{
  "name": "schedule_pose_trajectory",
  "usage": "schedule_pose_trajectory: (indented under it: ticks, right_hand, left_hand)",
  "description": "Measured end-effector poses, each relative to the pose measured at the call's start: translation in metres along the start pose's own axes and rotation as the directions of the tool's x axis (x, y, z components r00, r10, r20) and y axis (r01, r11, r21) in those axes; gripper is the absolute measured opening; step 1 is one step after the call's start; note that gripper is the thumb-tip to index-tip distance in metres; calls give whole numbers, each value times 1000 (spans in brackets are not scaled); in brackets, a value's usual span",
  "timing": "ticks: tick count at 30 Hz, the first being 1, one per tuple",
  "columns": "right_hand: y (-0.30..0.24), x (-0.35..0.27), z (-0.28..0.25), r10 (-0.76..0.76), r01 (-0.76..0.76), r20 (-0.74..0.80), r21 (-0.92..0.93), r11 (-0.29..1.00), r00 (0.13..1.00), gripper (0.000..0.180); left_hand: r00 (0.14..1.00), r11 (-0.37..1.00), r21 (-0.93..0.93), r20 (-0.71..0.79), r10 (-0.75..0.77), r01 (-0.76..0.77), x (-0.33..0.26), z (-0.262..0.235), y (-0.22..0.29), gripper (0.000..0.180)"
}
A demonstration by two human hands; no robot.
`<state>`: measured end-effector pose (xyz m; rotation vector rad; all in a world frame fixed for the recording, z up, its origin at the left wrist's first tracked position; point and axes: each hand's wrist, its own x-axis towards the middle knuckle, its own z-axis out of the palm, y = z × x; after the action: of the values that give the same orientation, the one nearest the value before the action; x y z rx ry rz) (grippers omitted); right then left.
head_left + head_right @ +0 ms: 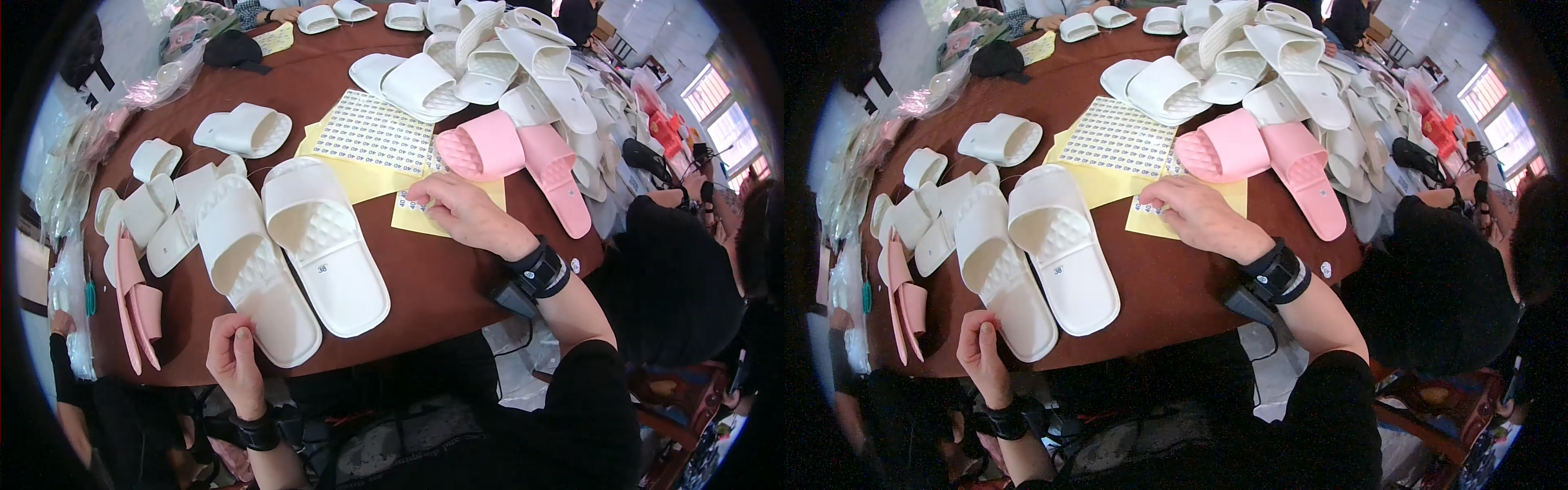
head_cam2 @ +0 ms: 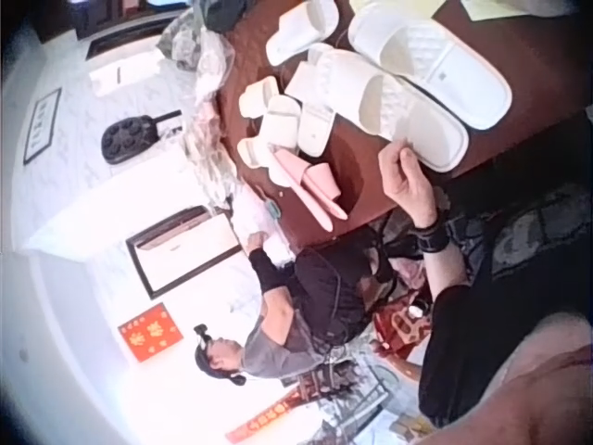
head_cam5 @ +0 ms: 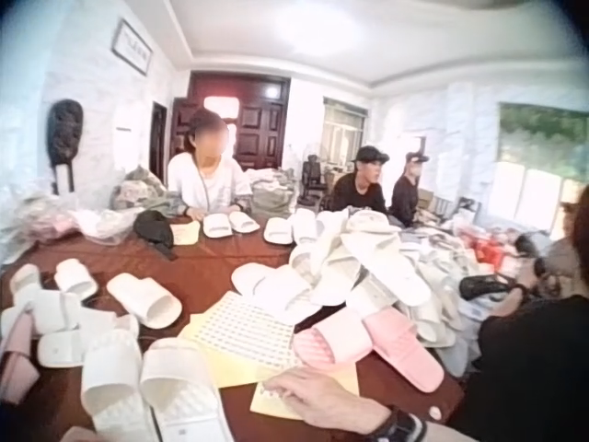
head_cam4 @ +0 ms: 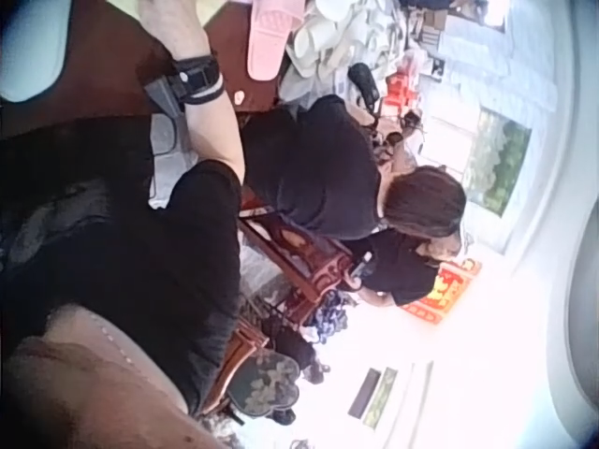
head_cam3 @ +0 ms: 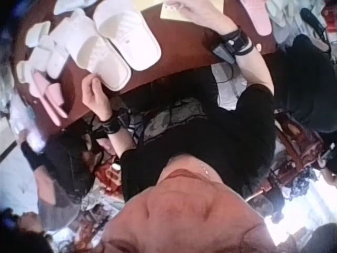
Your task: The recorder labels and inspects newly manufactured slippers at a work table with other workers.
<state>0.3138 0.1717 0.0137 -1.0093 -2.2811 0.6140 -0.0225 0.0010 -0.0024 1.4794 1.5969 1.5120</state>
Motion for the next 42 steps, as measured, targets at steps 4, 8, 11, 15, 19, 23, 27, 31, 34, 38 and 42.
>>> schedule_pose_trajectory:
  ticks: [4, 8, 11, 15, 19, 23, 27, 31, 34, 38, 42]
  right_hand:
    - [2, 1, 1, -20, 21, 14, -34, 999, 1000, 28]
    - [2, 2, 1, -34, 35, 26, -60, 998, 999, 28]
    - [2, 2, 0, -25, 26, 27, -43, 999, 999, 28]
    - [2, 0, -1, 28, -26, 36, -38, 999, 999, 29]
    - [2, 1, -1, -35, 35, 4, -40, 999, 999, 31]
    - [0, 1, -2, -23, 25, 43, -43, 999, 999, 30]
    - [0, 1, -2, -22, 24, 45, -55, 998, 999, 30]
    - [1, 1, -2, -6, 6, 22, -26, 1000, 1000, 30]
    - [0, -1, -2, 55, -56, 10, 43, 998, 998, 31]
    - [-1, -2, -4, 177, -182, 48, 145, 972, 983, 33]
    - [1, 0, -1, 101, -99, -11, 128, 987, 995, 33]
  left_hand:
    - [1000, 1000, 1, 0, -25, 25, 0, 1, 3, 12]
    - [999, 999, -20, -3, -39, 39, 0, 3, 4, 13]
    - [1000, 1000, 2, -5, -18, 18, 0, 3, 4, 13]
    - [1000, 999, 27, -10, -26, 26, 0, 3, 3, 13]
    - [999, 999, 36, -21, -26, 27, -1, 3, 2, 14]
    - [1000, 999, 30, -11, -29, 30, 0, 3, 2, 16]
    - [1000, 999, 25, -8, -26, 26, 0, 2, 1, 16]
    - [1000, 999, 30, -11, -20, 20, -1, 1, -1, 14]
    - [1000, 1000, 2, -12, -27, 27, -1, 1, -2, 12]
    - [1000, 1000, -1, -7, -20, 20, -1, 0, -3, 12]
    - [1000, 1000, 14, 2, 3, -3, -1, -1, -3, 11]
